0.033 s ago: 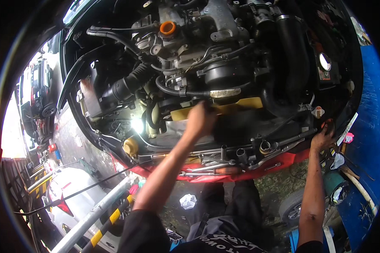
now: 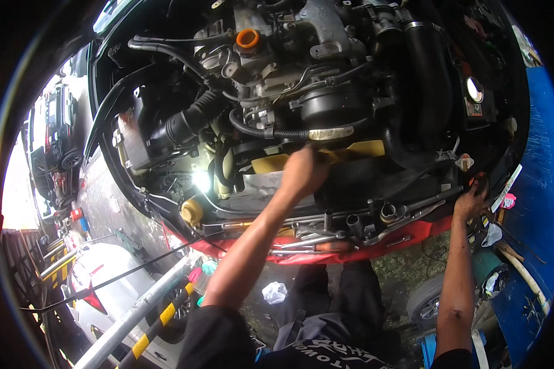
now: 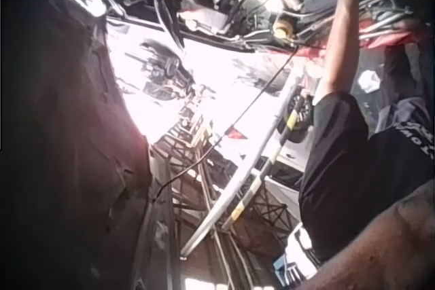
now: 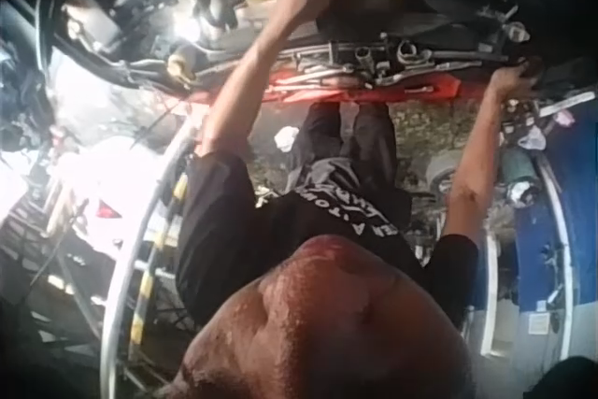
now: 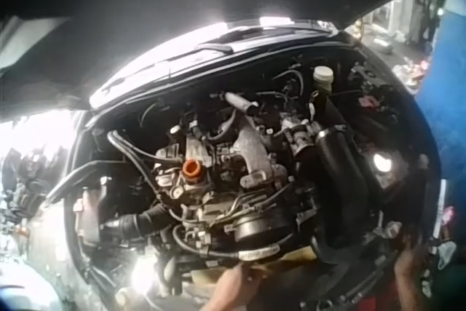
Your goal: Repairing or inspecting components within the engine bay of a vehicle, including detaching the air intake and working on the battery terminal.
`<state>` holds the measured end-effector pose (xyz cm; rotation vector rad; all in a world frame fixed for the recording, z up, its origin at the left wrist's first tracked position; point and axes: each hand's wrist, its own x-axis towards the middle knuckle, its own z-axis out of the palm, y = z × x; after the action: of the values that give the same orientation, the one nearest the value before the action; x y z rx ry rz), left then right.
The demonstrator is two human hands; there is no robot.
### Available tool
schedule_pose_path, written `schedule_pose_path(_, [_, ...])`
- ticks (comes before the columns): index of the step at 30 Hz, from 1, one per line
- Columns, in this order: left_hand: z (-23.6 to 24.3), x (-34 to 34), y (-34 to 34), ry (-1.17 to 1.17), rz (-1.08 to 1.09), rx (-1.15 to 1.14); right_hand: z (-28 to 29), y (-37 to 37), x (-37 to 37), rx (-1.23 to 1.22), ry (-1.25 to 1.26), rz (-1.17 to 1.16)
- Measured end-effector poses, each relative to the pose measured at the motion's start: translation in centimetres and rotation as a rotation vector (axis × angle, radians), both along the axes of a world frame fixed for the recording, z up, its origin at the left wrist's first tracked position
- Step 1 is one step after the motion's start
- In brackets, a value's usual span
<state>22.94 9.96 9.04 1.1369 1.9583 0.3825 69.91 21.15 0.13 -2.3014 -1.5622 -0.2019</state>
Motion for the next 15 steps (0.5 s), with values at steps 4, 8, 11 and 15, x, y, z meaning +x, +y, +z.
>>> schedule_pose_path(4, [3.7, 0.6, -1.5, 0.283, -0.185, 0.158, 0.2, 0.1, -0.1, -0.004, -0.018, 0.103])
schedule_pose_path(8, [4.4, -4.4, -2.8, 0.712, -0.119, 0.543, -0.6, 0.1, 0.2, -0.019, -0.033, 0.031])
schedule_pose_path(11, [3.5, -7.6, -1.5, 0.650, -0.304, 0.419, -1.2, 0.0, 0.6, 0.116, -0.114, -0.011])
schedule_pose_path(15, [3.3, -9.4, -1.9, 0.455, -0.474, 0.529, -1.2, 0.1, 0.8, 0.079, -0.193, 0.099])
